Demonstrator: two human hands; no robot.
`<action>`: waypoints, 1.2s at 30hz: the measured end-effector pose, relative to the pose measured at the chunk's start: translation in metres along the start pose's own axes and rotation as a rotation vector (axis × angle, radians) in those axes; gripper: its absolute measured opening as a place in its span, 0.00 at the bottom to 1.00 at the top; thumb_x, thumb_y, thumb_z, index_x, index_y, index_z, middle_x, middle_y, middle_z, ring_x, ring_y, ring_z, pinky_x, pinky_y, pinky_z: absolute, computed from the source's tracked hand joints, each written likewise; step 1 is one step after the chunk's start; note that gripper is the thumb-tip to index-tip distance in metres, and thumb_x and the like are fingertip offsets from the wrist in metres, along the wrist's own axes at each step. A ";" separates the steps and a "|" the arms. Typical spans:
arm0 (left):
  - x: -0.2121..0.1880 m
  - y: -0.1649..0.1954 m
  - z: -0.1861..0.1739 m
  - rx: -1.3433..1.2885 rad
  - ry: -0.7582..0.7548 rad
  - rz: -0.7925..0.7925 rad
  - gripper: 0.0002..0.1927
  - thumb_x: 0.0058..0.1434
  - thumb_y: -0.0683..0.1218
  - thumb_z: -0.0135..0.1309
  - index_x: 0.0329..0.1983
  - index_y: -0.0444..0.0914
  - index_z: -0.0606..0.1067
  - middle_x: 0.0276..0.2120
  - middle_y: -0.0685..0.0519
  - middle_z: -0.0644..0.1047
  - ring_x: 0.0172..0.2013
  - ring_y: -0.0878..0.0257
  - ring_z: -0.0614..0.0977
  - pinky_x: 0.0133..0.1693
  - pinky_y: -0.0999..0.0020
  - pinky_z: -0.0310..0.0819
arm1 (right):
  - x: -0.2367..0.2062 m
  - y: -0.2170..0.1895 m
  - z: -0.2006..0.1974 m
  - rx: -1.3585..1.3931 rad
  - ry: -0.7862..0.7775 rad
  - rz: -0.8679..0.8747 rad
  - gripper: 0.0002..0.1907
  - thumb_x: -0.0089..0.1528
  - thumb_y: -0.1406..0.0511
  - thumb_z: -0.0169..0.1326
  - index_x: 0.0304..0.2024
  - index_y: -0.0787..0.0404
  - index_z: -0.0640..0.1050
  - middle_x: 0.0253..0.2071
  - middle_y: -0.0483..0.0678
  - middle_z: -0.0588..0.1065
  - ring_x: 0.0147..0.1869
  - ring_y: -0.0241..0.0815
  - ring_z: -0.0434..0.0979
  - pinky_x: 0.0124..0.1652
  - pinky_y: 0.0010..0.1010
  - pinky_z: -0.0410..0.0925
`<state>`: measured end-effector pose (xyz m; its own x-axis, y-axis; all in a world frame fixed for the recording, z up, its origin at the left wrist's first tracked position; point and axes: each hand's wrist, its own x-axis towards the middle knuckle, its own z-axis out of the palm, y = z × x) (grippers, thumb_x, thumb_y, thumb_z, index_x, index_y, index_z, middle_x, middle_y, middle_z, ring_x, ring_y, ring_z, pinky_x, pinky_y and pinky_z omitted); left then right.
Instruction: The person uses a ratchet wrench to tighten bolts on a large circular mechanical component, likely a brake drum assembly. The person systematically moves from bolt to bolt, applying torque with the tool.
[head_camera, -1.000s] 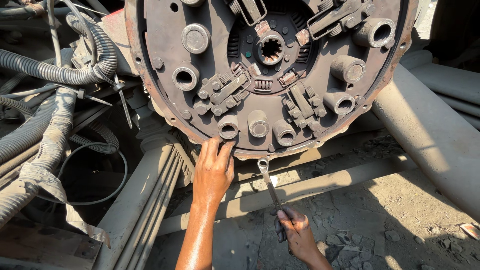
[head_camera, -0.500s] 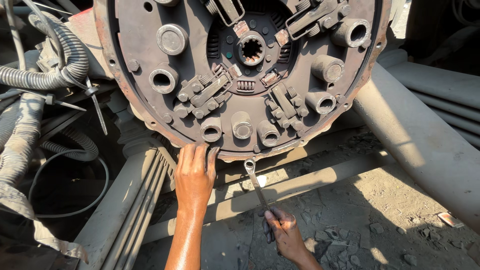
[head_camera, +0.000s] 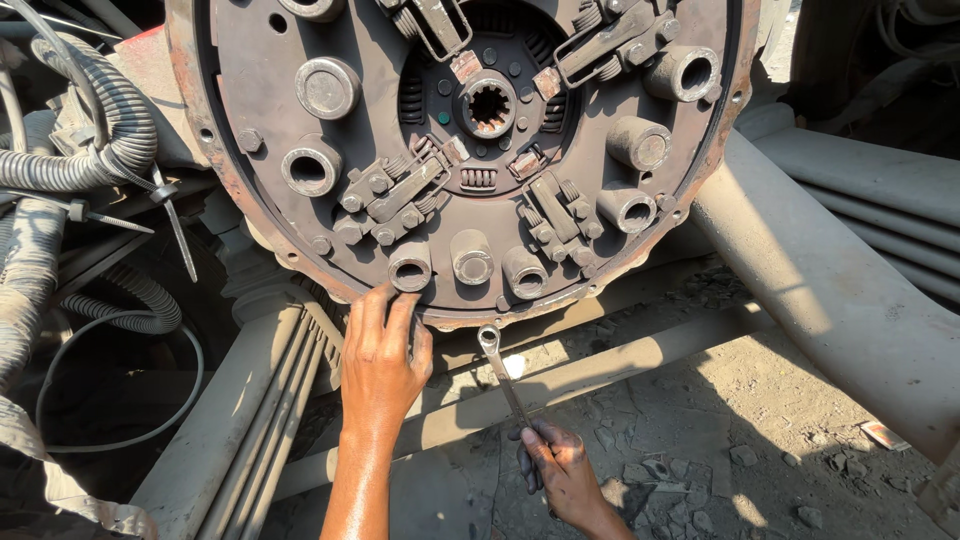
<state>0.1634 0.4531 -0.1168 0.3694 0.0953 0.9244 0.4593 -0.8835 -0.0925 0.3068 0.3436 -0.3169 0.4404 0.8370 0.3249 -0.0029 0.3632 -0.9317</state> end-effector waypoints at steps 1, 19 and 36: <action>0.000 0.000 0.000 -0.024 0.039 -0.017 0.18 0.55 0.36 0.62 0.49 0.31 0.75 0.47 0.43 0.74 0.48 0.45 0.76 0.48 0.52 0.72 | 0.000 0.000 0.000 -0.009 -0.007 -0.013 0.22 0.70 0.58 0.48 0.28 0.69 0.74 0.19 0.46 0.71 0.19 0.33 0.71 0.21 0.28 0.66; 0.001 0.005 0.006 0.044 0.046 -0.125 0.17 0.59 0.43 0.65 0.46 0.30 0.75 0.43 0.43 0.74 0.45 0.47 0.77 0.45 0.53 0.74 | 0.002 0.002 0.001 -0.004 -0.025 -0.015 0.18 0.69 0.60 0.47 0.32 0.68 0.77 0.18 0.46 0.71 0.18 0.33 0.70 0.19 0.28 0.66; 0.006 -0.003 -0.009 0.071 -0.083 0.034 0.25 0.49 0.33 0.61 0.52 0.35 0.76 0.51 0.47 0.76 0.50 0.49 0.78 0.47 0.58 0.76 | 0.012 -0.035 -0.011 -0.217 -0.133 0.004 0.20 0.68 0.55 0.49 0.31 0.65 0.77 0.19 0.46 0.72 0.22 0.34 0.71 0.25 0.29 0.68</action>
<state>0.1565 0.4524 -0.1077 0.4498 0.1060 0.8868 0.5001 -0.8526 -0.1517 0.3221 0.3360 -0.2825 0.3182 0.8900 0.3266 0.1950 0.2757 -0.9413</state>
